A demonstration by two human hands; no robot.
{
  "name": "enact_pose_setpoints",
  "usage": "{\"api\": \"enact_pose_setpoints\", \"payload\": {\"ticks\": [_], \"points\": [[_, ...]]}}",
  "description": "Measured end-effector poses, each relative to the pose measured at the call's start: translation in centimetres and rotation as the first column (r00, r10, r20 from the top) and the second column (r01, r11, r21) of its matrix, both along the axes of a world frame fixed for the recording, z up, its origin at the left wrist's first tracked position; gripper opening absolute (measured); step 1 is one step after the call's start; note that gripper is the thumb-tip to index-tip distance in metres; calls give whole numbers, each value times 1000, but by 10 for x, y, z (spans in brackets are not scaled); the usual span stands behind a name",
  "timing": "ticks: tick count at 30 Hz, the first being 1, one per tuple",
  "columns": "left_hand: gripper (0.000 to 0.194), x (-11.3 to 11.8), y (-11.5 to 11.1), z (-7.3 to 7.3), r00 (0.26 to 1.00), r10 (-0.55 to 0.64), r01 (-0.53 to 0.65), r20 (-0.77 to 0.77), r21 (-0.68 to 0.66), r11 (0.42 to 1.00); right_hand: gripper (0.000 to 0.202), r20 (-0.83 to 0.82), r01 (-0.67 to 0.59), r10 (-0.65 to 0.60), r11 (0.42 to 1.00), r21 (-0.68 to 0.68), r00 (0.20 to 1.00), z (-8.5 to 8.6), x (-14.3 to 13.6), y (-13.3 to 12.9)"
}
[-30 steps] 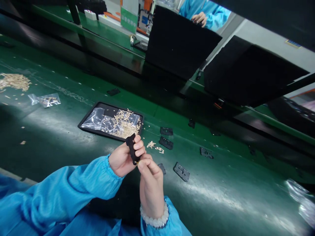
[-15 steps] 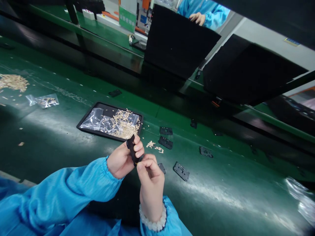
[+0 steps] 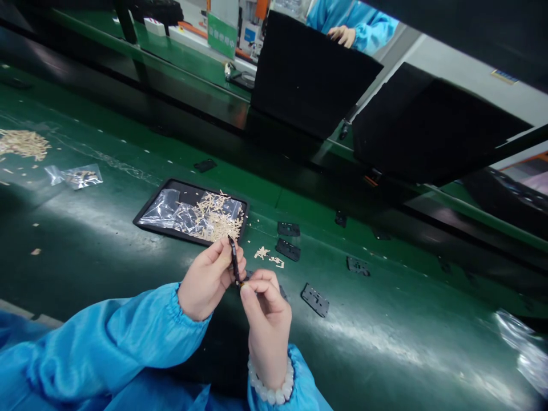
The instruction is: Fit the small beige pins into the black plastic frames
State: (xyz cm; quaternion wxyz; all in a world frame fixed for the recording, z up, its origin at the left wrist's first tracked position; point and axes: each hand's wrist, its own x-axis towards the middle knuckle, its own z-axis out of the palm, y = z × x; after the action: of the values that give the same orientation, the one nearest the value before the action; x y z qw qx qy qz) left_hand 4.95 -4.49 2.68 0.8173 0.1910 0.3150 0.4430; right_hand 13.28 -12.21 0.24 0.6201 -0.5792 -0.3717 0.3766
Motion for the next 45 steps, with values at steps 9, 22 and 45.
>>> {"api": "enact_pose_setpoints", "payload": {"ticks": [9, 22, 45], "points": [[34, -2, -3, -2, 984, 92, -76, -151, 113, 991, 11, 334, 33, -79, 989, 141, 939, 7, 5, -3], [16, -14, -15, -22, 904, 282, -86, -322, 508, 857, 21, 779, 37, -315, 935, 353, 542, 8, 3, -9], [38, -10, 8, -28, 849, -135, 333, -512, 319, 887, 4, 332, -51, 17, 994, 95, 943, 6, 43, 16]]}}
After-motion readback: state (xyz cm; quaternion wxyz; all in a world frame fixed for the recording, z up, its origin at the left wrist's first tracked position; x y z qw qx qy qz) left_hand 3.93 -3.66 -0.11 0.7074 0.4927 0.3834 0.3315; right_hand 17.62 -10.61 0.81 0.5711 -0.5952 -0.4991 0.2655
